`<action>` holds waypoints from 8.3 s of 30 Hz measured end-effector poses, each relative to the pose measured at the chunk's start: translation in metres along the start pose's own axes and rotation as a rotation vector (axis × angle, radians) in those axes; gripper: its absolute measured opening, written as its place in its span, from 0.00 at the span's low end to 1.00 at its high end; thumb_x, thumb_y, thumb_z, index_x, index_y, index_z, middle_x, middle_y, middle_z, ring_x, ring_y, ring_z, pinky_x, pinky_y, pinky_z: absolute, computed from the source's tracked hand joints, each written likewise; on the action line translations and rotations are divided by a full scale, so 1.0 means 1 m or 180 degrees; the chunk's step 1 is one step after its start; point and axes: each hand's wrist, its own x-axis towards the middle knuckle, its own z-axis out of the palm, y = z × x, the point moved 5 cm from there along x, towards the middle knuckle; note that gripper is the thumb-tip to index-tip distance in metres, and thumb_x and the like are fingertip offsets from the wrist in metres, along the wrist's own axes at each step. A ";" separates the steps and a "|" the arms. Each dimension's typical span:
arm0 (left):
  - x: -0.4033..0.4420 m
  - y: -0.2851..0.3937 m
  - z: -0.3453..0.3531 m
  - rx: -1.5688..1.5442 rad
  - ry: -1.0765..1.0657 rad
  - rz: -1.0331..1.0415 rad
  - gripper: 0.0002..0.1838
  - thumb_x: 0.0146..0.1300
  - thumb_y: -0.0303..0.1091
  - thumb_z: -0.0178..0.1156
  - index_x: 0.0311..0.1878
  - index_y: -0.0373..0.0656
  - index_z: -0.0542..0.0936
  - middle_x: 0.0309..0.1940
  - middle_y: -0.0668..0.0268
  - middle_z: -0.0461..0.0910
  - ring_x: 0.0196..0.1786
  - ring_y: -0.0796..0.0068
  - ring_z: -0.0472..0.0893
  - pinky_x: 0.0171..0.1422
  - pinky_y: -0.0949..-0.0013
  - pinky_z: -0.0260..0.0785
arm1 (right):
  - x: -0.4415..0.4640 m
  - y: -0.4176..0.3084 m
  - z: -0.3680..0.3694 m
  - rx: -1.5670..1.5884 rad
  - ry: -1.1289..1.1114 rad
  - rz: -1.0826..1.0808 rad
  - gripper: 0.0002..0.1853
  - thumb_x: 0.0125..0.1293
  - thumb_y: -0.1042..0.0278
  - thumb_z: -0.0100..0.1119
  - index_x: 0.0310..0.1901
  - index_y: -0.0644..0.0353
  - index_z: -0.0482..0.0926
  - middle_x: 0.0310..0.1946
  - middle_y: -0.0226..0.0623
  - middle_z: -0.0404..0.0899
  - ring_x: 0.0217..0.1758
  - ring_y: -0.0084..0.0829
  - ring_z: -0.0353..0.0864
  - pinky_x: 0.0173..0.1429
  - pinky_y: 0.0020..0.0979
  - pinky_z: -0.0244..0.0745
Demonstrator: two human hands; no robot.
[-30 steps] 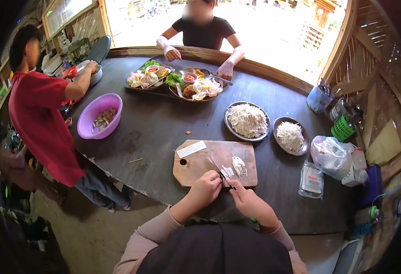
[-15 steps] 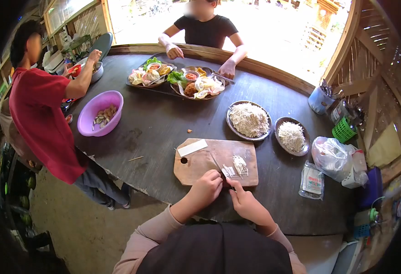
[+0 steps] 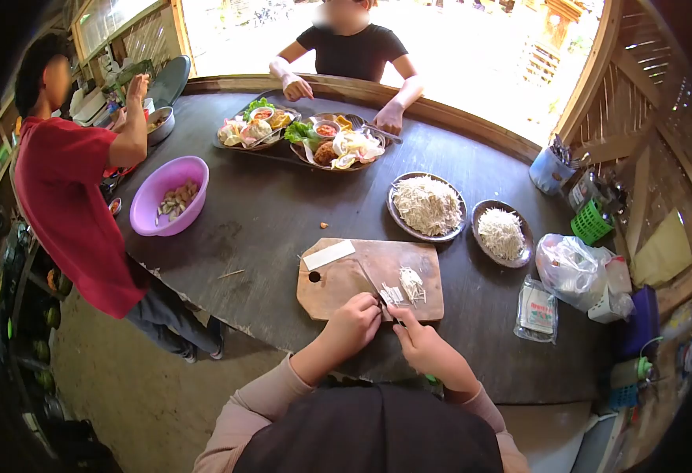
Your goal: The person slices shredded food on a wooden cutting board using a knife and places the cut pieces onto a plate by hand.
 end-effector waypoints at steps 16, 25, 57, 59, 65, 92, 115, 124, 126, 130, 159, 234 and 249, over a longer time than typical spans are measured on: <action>-0.002 0.000 0.000 -0.0016 -0.0025 -0.0094 0.06 0.58 0.25 0.65 0.36 0.33 0.81 0.42 0.55 0.80 0.52 0.53 0.80 0.57 0.58 0.75 | 0.003 -0.004 0.005 0.0023 0.0199 -0.0296 0.19 0.76 0.71 0.48 0.66 0.56 0.65 0.31 0.66 0.79 0.38 0.64 0.81 0.40 0.52 0.74; -0.001 0.004 -0.003 0.0374 -0.0012 0.0112 0.05 0.57 0.26 0.64 0.35 0.34 0.81 0.39 0.56 0.80 0.50 0.56 0.79 0.58 0.61 0.73 | 0.004 -0.003 0.004 0.0097 0.0177 -0.0234 0.19 0.77 0.71 0.47 0.66 0.56 0.65 0.32 0.67 0.79 0.38 0.65 0.81 0.41 0.52 0.74; -0.005 -0.002 -0.002 0.0137 0.0020 -0.0063 0.05 0.58 0.27 0.64 0.35 0.34 0.82 0.41 0.56 0.81 0.49 0.55 0.80 0.56 0.59 0.74 | -0.003 -0.015 0.000 0.0105 -0.0031 0.0003 0.19 0.76 0.72 0.47 0.66 0.56 0.64 0.32 0.67 0.79 0.39 0.64 0.81 0.43 0.52 0.75; -0.006 -0.003 -0.002 0.0108 0.0001 -0.0045 0.05 0.58 0.27 0.64 0.35 0.34 0.82 0.41 0.57 0.81 0.49 0.55 0.80 0.56 0.59 0.74 | -0.006 -0.010 0.006 0.0056 0.0086 -0.0210 0.19 0.76 0.72 0.47 0.66 0.56 0.64 0.32 0.67 0.79 0.40 0.64 0.81 0.44 0.52 0.75; -0.006 -0.002 -0.003 0.0101 0.0024 -0.0102 0.05 0.57 0.26 0.64 0.35 0.34 0.82 0.40 0.57 0.81 0.49 0.56 0.80 0.55 0.59 0.75 | 0.000 -0.015 0.005 0.0104 0.0061 -0.0017 0.19 0.76 0.72 0.47 0.66 0.56 0.64 0.30 0.67 0.79 0.37 0.63 0.82 0.39 0.53 0.74; -0.007 0.000 -0.005 -0.0064 0.0019 0.0043 0.05 0.57 0.26 0.65 0.33 0.34 0.81 0.38 0.56 0.80 0.47 0.54 0.80 0.55 0.58 0.74 | -0.002 -0.010 0.011 -0.0078 0.0207 -0.0160 0.19 0.76 0.70 0.48 0.67 0.54 0.64 0.34 0.67 0.79 0.39 0.65 0.81 0.42 0.53 0.74; -0.006 -0.005 -0.004 -0.0105 0.0076 0.0114 0.05 0.56 0.25 0.65 0.32 0.33 0.79 0.37 0.54 0.78 0.46 0.53 0.79 0.53 0.56 0.73 | -0.003 -0.010 0.009 -0.0030 0.0016 0.0186 0.19 0.77 0.69 0.46 0.67 0.53 0.66 0.30 0.65 0.80 0.37 0.65 0.81 0.41 0.51 0.74; -0.006 -0.007 -0.003 -0.0136 0.0095 0.0047 0.05 0.56 0.25 0.65 0.32 0.34 0.80 0.36 0.54 0.78 0.45 0.53 0.79 0.53 0.57 0.73 | 0.001 -0.006 0.007 -0.0155 0.0191 -0.0299 0.18 0.77 0.70 0.47 0.66 0.53 0.65 0.31 0.65 0.79 0.37 0.65 0.81 0.41 0.52 0.74; -0.007 -0.007 -0.004 -0.0123 0.0068 0.0051 0.05 0.56 0.25 0.65 0.32 0.34 0.80 0.36 0.54 0.78 0.45 0.53 0.79 0.54 0.57 0.73 | -0.006 -0.013 0.004 -0.0132 0.0040 -0.0038 0.18 0.77 0.69 0.47 0.65 0.53 0.66 0.31 0.66 0.79 0.36 0.64 0.81 0.41 0.52 0.75; -0.007 -0.005 -0.004 -0.0130 0.0148 0.0083 0.04 0.56 0.24 0.65 0.31 0.34 0.79 0.36 0.55 0.78 0.44 0.53 0.79 0.54 0.57 0.73 | 0.003 -0.012 0.012 0.0018 0.0454 -0.0569 0.17 0.77 0.68 0.46 0.65 0.53 0.66 0.31 0.64 0.80 0.37 0.63 0.82 0.42 0.51 0.75; -0.010 -0.014 -0.005 -0.0566 0.0090 -0.0128 0.07 0.58 0.23 0.65 0.40 0.33 0.81 0.44 0.54 0.81 0.51 0.53 0.81 0.56 0.58 0.75 | 0.008 0.014 -0.004 0.0653 -0.0249 0.0169 0.21 0.79 0.68 0.46 0.71 0.46 0.65 0.16 0.25 0.66 0.15 0.19 0.65 0.20 0.27 0.65; 0.029 -0.003 -0.018 0.1517 -0.0061 -0.0728 0.28 0.68 0.57 0.58 0.68 0.58 0.76 0.74 0.55 0.58 0.75 0.50 0.54 0.72 0.40 0.44 | -0.016 0.031 -0.042 -0.0178 0.1250 -0.0854 0.11 0.64 0.70 0.65 0.47 0.62 0.82 0.30 0.51 0.84 0.34 0.44 0.88 0.38 0.34 0.78; 0.010 0.007 -0.001 0.0240 -0.0086 -0.0405 0.14 0.61 0.25 0.61 0.50 0.37 0.83 0.48 0.58 0.80 0.50 0.54 0.80 0.55 0.59 0.74 | -0.014 0.029 -0.014 0.0260 0.0362 -0.0806 0.22 0.73 0.75 0.50 0.67 0.61 0.69 0.23 0.45 0.79 0.24 0.37 0.84 0.33 0.36 0.78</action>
